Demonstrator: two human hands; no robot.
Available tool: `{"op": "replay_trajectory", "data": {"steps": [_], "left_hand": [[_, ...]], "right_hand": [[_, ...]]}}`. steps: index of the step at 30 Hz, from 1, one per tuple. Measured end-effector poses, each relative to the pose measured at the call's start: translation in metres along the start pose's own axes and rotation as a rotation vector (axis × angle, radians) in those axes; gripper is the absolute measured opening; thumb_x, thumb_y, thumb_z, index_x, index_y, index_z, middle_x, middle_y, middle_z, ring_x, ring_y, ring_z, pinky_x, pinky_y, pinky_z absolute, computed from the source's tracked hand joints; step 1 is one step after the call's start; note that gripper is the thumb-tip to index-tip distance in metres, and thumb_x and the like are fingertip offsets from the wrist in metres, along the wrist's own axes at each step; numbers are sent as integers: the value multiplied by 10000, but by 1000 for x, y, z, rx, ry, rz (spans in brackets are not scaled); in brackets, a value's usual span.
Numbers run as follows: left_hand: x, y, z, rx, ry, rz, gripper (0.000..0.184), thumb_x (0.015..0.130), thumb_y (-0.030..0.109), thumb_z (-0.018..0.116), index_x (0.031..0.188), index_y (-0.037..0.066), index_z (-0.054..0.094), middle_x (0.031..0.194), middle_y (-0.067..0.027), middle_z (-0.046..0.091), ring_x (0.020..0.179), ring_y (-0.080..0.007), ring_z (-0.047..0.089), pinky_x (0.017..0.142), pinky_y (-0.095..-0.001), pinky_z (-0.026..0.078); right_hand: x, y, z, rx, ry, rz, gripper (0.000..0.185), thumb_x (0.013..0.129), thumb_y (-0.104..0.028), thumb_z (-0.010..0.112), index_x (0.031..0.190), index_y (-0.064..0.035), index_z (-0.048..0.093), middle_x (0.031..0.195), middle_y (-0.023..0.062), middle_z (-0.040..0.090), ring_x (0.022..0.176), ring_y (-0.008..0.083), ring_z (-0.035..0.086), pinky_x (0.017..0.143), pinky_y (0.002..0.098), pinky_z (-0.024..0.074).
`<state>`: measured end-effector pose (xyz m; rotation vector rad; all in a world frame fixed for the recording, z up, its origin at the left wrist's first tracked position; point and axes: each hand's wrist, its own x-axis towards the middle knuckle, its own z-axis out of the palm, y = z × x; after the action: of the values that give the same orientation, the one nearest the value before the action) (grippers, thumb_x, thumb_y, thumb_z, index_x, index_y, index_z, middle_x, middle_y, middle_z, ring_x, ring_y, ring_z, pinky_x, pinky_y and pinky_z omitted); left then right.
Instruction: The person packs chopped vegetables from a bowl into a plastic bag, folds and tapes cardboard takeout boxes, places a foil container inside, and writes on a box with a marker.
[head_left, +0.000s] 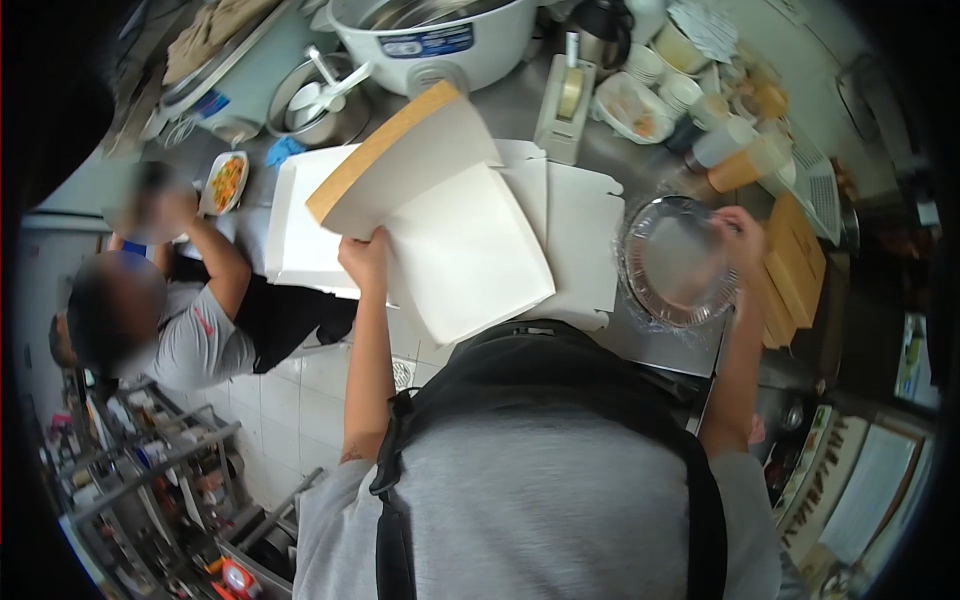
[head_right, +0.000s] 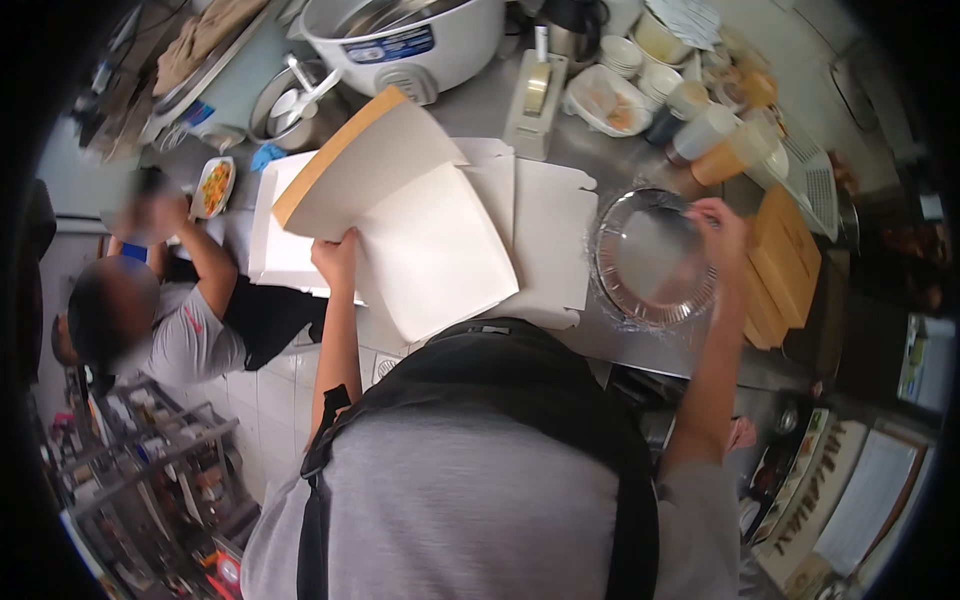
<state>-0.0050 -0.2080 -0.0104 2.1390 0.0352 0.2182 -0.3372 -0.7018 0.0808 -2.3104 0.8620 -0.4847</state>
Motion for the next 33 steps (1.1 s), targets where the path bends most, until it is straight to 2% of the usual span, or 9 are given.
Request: {"op": "replay_trajectory", "data": {"steps": [6, 9, 12, 16, 21, 25, 27, 29, 33], "left_hand": [[3, -6, 0, -23, -47, -51, 238, 701, 129, 746, 846, -38, 659, 761, -120, 692, 689, -181, 652, 660, -309, 501], [3, -3, -2, -70, -77, -62, 242, 704, 121, 737, 879, -26, 659, 777, -116, 693, 697, -177, 651, 662, -303, 502], [0, 8, -7, -90, -79, -77, 199, 708, 74, 700, 869, -27, 640, 712, -107, 665, 639, -191, 628, 638, -312, 499], [10, -4, -13, -35, -184, -127, 236, 690, 115, 749, 879, 4, 660, 720, -73, 653, 587, -129, 572, 575, -278, 474], [11, 9, -27, -167, -366, -167, 332, 743, 122, 742, 1049, 41, 640, 719, -27, 648, 594, -109, 578, 573, -273, 482], [13, 10, -31, -68, -462, -12, 449, 788, 73, 655, 1224, 38, 554, 804, -50, 661, 727, -129, 619, 682, -291, 503], [16, 6, -31, -47, -517, 43, 512, 799, 48, 593, 1302, 54, 500, 854, -78, 678, 765, -135, 630, 687, -294, 502], [23, -6, -31, -267, -661, -111, 536, 825, 88, 539, 1349, 41, 435, 935, -129, 660, 849, -191, 632, 768, -326, 503], [31, 15, -48, -558, -786, -423, 585, 906, 322, 433, 1385, -6, 358, 1097, -265, 588, 990, -318, 610, 906, -398, 485]], "right_hand": [[16, -112, -41, 678, 211, 45, 170, 892, -111, 641, 1007, 10, 673, 926, 67, 689, 817, 121, 643, 775, 230, 493], [2, -185, 41, 544, 31, 147, 116, 851, -140, 699, 875, -28, 681, 820, 29, 671, 697, 82, 601, 637, 216, 473], [-19, -194, 166, 480, -100, -181, 176, 809, -158, 741, 746, -33, 635, 689, -12, 616, 625, 47, 541, 560, 223, 433], [-39, -203, 240, 129, -175, -381, 226, 677, -156, 795, 675, -73, 584, 874, 44, 589, 792, 220, 600, 649, 357, 476], [-25, -209, 251, 153, 11, -505, 507, 739, -122, 746, 1193, -85, 523, 1098, 153, 541, 951, 296, 584, 800, 363, 494], [21, -191, 278, 748, -269, -136, 466, 857, -54, 576, 1305, -35, 446, 1197, 205, 566, 1007, 285, 609, 870, 368, 476], [37, -178, 281, 588, -434, -179, 393, 872, -74, 543, 1259, -26, 500, 1081, 165, 634, 964, 251, 636, 864, 345, 478], [51, -168, 280, 235, -510, -171, 301, 906, -153, 480, 1158, -32, 593, 887, 94, 706, 881, 188, 670, 841, 301, 484], [63, -188, 267, 608, -763, 207, 426, 946, -322, 421, 1142, 3, 616, 1089, 153, 660, 997, 213, 645, 897, 298, 487]]}}
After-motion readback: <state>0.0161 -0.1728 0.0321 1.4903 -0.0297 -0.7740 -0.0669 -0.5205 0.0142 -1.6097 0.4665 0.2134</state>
